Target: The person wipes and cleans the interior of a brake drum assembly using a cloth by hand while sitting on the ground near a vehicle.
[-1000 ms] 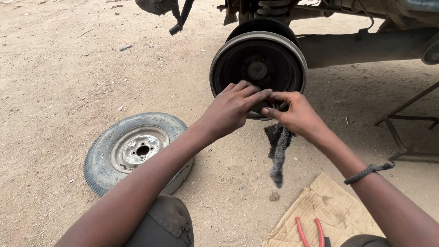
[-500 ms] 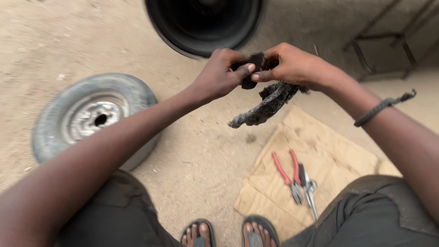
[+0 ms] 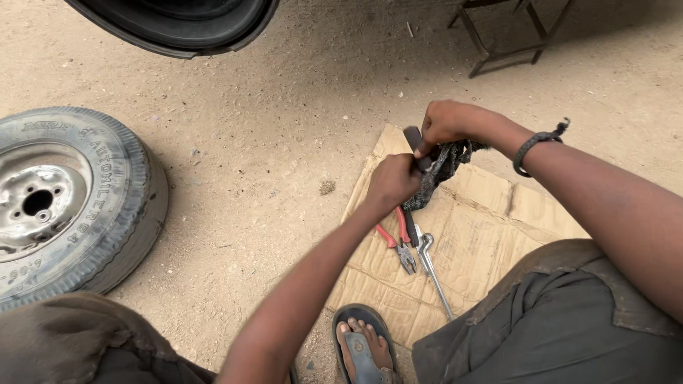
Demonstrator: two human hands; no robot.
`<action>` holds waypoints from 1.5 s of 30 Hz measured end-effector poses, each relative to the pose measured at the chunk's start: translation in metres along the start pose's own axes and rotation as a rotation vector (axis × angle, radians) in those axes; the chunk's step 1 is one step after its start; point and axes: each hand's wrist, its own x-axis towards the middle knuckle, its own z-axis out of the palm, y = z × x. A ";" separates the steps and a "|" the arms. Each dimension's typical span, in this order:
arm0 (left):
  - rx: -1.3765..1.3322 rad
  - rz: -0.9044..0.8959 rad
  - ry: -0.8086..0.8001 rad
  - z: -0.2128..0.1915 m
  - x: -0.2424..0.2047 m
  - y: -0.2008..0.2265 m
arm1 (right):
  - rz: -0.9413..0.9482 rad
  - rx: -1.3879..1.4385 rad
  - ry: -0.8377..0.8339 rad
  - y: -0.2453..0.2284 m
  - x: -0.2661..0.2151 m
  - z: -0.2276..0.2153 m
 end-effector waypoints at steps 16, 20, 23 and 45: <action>0.313 0.542 -0.318 0.058 -0.068 -0.020 | 0.122 -0.412 -0.347 0.032 0.038 0.060; 0.304 0.509 -0.335 0.070 -0.056 -0.045 | 0.117 -0.386 -0.350 0.053 0.054 0.061; 0.092 0.413 -0.176 0.040 -0.050 -0.042 | 0.053 -0.297 -0.261 0.040 0.054 0.045; -0.965 -0.016 0.732 -0.227 -0.071 0.043 | -0.588 0.829 0.175 -0.179 -0.043 -0.097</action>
